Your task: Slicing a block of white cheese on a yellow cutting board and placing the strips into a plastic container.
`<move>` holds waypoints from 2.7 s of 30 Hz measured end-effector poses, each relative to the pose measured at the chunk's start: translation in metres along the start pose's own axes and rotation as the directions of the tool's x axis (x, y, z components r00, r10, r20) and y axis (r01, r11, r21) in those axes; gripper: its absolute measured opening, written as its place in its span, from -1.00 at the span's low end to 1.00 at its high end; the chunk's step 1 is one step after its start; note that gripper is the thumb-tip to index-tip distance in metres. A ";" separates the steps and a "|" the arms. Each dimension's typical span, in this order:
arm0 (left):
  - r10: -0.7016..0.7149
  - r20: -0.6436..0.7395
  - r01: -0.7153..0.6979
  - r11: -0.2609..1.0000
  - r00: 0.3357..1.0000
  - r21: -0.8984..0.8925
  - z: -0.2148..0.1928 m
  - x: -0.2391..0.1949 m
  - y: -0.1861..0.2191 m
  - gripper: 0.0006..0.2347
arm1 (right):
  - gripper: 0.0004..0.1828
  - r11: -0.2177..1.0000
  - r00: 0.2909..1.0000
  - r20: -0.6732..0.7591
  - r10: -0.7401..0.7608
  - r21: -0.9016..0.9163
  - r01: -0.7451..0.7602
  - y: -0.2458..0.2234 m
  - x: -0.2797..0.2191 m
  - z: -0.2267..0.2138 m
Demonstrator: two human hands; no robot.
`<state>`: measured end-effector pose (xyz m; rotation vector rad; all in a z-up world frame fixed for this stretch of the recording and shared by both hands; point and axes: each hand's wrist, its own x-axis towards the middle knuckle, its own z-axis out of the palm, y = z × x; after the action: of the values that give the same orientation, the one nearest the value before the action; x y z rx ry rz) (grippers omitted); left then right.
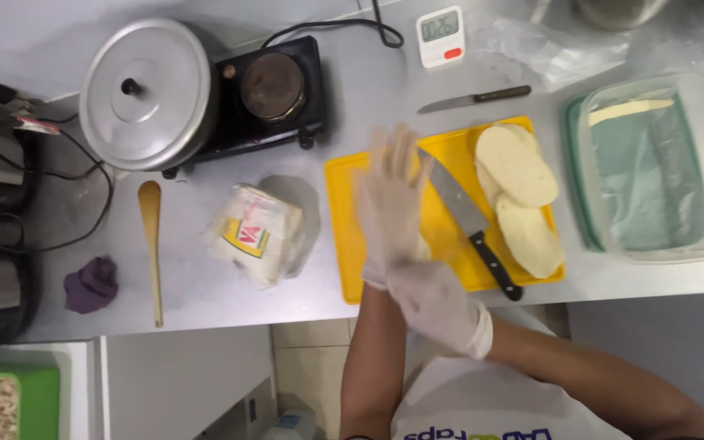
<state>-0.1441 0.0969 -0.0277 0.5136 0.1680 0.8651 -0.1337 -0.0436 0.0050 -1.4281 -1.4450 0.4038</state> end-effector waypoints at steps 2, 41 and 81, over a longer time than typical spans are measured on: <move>-0.004 -0.088 -0.004 0.996 0.996 -0.091 0.010 -0.006 0.038 -0.32 | -0.91 0.995 0.995 0.034 0.095 0.014 -0.095 -0.003 -0.005 0.021; -0.406 0.401 -0.545 -0.349 0.821 0.762 -0.106 0.002 0.082 -0.68 | -0.71 0.492 0.616 -0.178 0.767 -0.453 -0.743 0.026 -0.103 0.020; -0.287 0.435 -0.499 -0.203 0.853 0.843 -0.123 -0.001 0.081 -0.69 | -0.63 0.375 0.591 -0.203 0.781 -0.604 -0.703 0.033 -0.110 0.039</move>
<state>-0.2423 0.1847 -0.0945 2.4646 0.3195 0.5161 -0.1722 -0.1170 -0.0838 -2.6982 -0.9263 0.5922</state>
